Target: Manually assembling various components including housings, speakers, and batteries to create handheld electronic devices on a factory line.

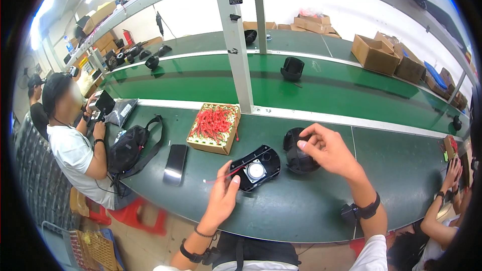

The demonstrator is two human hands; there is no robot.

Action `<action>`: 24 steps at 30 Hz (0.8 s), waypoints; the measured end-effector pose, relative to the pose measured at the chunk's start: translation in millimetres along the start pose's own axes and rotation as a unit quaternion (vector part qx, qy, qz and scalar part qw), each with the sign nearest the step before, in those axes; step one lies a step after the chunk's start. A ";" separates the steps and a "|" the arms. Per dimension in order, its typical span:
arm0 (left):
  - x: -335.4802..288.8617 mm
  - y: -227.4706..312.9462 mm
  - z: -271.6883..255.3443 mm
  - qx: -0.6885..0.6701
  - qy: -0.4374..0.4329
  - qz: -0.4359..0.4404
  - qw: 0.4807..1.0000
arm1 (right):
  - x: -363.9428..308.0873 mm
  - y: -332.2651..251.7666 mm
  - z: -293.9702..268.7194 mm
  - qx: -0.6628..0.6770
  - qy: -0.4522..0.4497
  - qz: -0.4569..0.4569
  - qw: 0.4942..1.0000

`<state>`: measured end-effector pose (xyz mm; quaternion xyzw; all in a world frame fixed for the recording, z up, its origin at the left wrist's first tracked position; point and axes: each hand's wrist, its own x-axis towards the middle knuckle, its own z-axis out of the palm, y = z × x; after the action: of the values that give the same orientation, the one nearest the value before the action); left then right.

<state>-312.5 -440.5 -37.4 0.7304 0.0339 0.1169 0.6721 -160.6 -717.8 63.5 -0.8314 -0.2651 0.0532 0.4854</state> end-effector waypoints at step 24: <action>-22.7 2.2 -4.2 -0.015 -0.010 0.028 0.999 | -26.7 -26.4 75.7 -0.109 -0.099 -0.079 0.986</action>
<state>-335.7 -441.3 -37.8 0.7217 0.0049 0.1292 0.6800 -219.8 -661.7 41.5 -0.8464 -0.3809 0.0678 0.3659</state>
